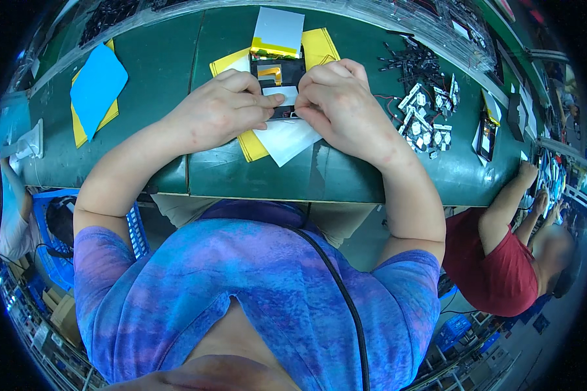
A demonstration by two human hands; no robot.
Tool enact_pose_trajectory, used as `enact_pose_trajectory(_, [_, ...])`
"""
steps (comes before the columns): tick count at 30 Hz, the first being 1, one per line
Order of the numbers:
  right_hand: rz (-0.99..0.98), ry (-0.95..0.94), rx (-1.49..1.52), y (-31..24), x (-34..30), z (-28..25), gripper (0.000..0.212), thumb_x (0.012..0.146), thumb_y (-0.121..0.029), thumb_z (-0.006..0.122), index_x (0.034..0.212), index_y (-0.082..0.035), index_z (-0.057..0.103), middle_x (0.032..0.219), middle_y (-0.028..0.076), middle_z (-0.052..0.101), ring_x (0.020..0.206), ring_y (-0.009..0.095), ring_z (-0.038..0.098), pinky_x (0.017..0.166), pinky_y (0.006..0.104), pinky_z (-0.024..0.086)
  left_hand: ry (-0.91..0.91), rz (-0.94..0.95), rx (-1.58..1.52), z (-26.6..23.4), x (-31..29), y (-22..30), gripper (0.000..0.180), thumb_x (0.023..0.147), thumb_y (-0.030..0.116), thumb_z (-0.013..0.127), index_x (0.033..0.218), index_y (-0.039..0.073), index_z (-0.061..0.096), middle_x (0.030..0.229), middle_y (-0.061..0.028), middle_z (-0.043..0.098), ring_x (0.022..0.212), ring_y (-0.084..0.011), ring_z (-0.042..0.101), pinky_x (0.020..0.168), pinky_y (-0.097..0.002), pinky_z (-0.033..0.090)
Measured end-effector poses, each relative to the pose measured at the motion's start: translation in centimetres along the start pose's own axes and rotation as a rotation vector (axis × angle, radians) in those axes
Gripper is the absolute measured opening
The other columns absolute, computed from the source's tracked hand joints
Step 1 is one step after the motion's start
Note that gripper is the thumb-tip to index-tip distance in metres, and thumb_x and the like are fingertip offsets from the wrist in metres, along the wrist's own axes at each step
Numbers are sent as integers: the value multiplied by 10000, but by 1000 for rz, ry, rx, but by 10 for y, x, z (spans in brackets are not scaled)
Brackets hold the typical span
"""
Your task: Assembling handheld electronic gaming consoles by installing screens, batteries, and internal components.
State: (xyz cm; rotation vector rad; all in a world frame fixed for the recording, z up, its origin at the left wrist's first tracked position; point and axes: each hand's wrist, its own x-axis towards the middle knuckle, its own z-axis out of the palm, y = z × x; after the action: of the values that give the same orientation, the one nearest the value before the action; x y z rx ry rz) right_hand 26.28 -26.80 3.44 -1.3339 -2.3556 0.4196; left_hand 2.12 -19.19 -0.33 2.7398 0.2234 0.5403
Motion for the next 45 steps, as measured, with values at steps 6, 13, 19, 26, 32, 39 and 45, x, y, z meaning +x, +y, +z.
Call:
enact_pose_trajectory(6, [-31,-13,-40,-4,0,-2,48,796,-92,709,805,-68,668,937,26,613,976,217,588,1021,419,352,-3,1,-1,2,1,0,418,770,130,750,1171,27,691,942,-12,707,945,-223,601,831,-376,513])
enact_pose_trajectory(13, [-158,-14,-247,-17,-2,-3,26,751,-93,651,770,-95,667,917,6,618,956,185,595,1050,439,367,-13,23,9,1,0,0,393,751,121,745,1129,22,706,927,-15,707,944,-221,601,829,-372,519])
enact_pose_trajectory(19, [-171,-13,-238,-20,-6,-5,77,732,-119,675,805,-96,678,940,-3,636,977,183,603,1066,461,375,-1,-7,-25,3,-1,1,382,752,102,739,1123,21,700,910,-17,702,951,-222,597,822,-366,532])
enact_pose_trajectory(26, [-153,69,-385,-17,-6,9,155,742,-137,665,891,-93,661,1065,24,693,1160,197,601,1122,486,332,94,-2,-26,2,3,-2,349,787,97,757,1125,35,691,850,-24,669,942,-229,602,780,-353,549])
enact_pose_trajectory(32, [-212,43,-476,-15,-2,16,78,787,-136,591,839,-88,625,1081,58,700,1193,202,598,1137,502,318,80,-76,-64,0,0,-2,291,783,159,777,1035,51,680,909,-30,673,952,-237,600,790,-367,551])
enact_pose_trajectory(39, [-152,91,-313,-17,1,7,87,818,-122,645,885,-68,636,1090,80,699,1161,233,618,1102,496,353,37,-33,60,4,-2,3,286,761,173,783,985,39,667,1151,-41,681,1022,-229,596,881,-350,531])
enact_pose_trajectory(45, [310,181,-201,-1,-1,-6,202,815,-155,732,947,-21,657,952,139,638,935,335,625,841,424,503,118,5,33,4,-1,4,256,799,185,770,939,15,640,1139,-88,698,1004,-264,600,864,-369,537])
